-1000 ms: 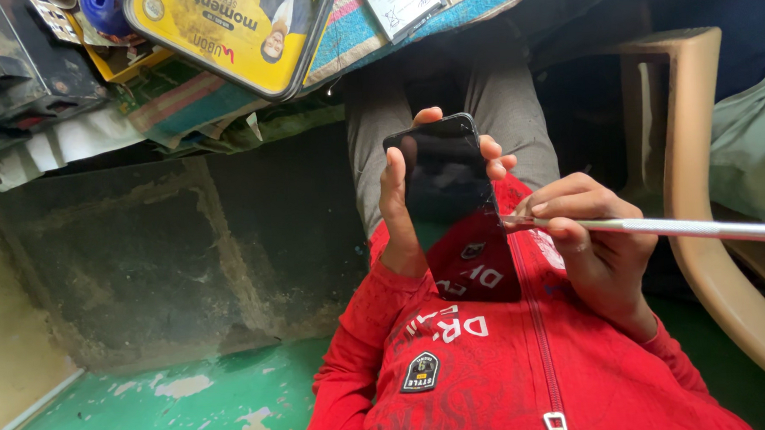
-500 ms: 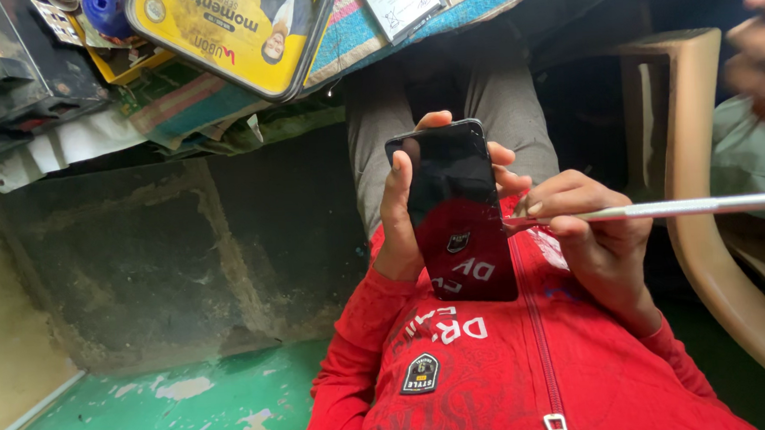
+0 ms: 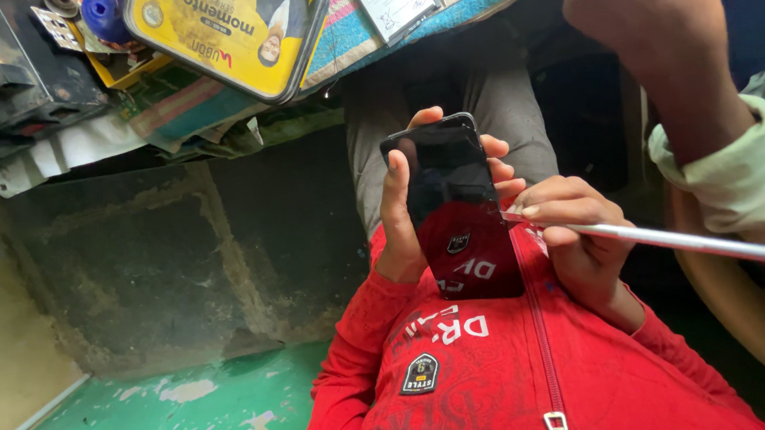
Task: The person sits in a chair holding a smartphone on their lap and pries along the edge of the screen with a thin metal blade to separate it from the frame. They then peel a white film off the screen, wipe the display, and continue working on the phone body with the blade and a pink abrasive pad.
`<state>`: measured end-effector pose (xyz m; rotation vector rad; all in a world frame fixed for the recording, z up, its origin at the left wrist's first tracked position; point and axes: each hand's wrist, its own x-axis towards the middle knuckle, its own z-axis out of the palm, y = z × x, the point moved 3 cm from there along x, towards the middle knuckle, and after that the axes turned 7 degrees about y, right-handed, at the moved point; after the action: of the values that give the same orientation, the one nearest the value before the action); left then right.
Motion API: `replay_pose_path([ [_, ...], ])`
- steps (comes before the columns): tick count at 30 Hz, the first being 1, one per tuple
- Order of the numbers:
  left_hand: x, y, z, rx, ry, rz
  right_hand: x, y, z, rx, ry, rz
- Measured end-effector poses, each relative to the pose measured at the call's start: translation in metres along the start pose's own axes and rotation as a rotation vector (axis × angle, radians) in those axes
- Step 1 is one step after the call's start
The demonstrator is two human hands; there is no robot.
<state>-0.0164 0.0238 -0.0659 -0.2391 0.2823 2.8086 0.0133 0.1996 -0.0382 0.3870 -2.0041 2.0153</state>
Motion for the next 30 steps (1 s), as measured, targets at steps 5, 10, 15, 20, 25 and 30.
replay_pose_path([
  [5,-0.001,-0.001,0.0,0.042,-0.012,-0.022,0.0,0.001,-0.003,0.011,-0.028,0.091],
  [10,0.0,-0.003,0.001,0.064,-0.021,-0.039,0.0,0.001,-0.004,0.055,-0.039,0.145],
  [15,0.006,-0.006,0.003,0.099,-0.09,-0.06,0.002,0.003,0.004,0.06,0.069,-0.022],
  [20,0.006,-0.007,0.001,0.106,-0.109,-0.045,0.005,0.005,0.002,0.088,0.059,0.005],
  [25,0.002,-0.01,-0.001,0.085,-0.035,-0.047,0.008,0.007,-0.012,0.084,-0.083,0.214],
  [30,0.003,-0.008,-0.001,0.112,-0.007,-0.026,0.002,0.008,-0.007,0.203,-0.052,0.392],
])
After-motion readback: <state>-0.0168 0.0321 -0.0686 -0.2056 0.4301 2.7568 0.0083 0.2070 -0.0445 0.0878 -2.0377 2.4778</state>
